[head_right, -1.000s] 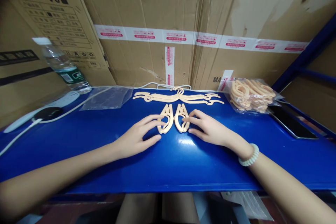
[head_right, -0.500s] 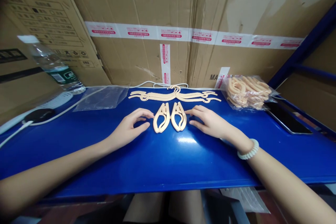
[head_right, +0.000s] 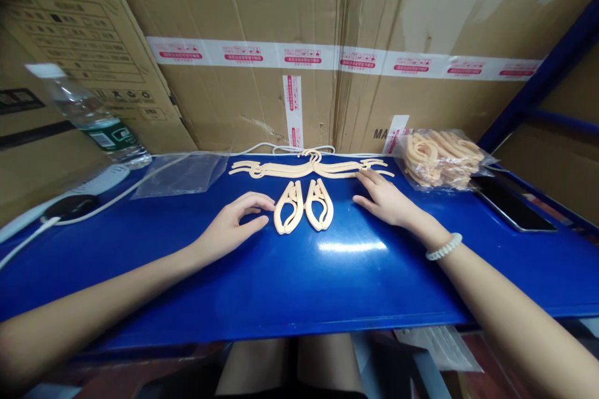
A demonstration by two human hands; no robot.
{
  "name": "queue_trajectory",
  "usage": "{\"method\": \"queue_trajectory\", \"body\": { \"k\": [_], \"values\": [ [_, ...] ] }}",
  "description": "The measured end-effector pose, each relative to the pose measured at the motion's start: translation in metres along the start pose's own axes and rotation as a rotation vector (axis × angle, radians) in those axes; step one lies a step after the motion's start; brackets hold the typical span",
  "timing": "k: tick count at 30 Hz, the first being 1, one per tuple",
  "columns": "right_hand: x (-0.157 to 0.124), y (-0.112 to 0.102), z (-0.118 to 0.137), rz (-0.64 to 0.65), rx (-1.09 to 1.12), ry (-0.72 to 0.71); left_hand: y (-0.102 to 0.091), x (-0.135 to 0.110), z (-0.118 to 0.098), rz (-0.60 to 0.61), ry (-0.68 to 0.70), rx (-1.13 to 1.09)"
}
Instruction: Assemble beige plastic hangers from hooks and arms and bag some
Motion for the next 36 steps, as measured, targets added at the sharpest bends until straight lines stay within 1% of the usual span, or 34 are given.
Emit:
{"method": "queue_trajectory", "body": {
  "k": [7, 13, 20, 26, 31, 36],
  "values": [
    [0.003, 0.01, -0.016, 0.044, -0.037, 0.046, 0.0, 0.0, 0.001, -0.014, -0.014, -0.002],
    [0.004, 0.014, -0.019, 0.057, -0.058, 0.038, 0.0, 0.0, 0.002, -0.012, -0.012, -0.012],
    [0.008, 0.003, -0.013, -0.035, 0.019, -0.023, 0.0, 0.0, 0.0, -0.013, -0.024, -0.019],
    [0.009, -0.005, -0.01, -0.108, 0.147, 0.012, 0.0, 0.0, 0.0, -0.01, -0.01, -0.026],
    [0.008, -0.005, -0.009, -0.165, 0.143, 0.028, 0.0, 0.0, -0.003, -0.009, 0.004, -0.011],
    [0.008, 0.0, -0.012, -0.183, 0.113, 0.026, 0.001, 0.001, -0.003, -0.007, -0.001, -0.013]
  ]
}}
Point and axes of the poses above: each hand's wrist, its own x-axis towards the middle knuckle, its own y-axis out of the palm, z = x × y, the point moved 4 cm from there along x, towards the middle knuckle, and after that the axes turned 14 degrees about -z, right-handed, at the moved point
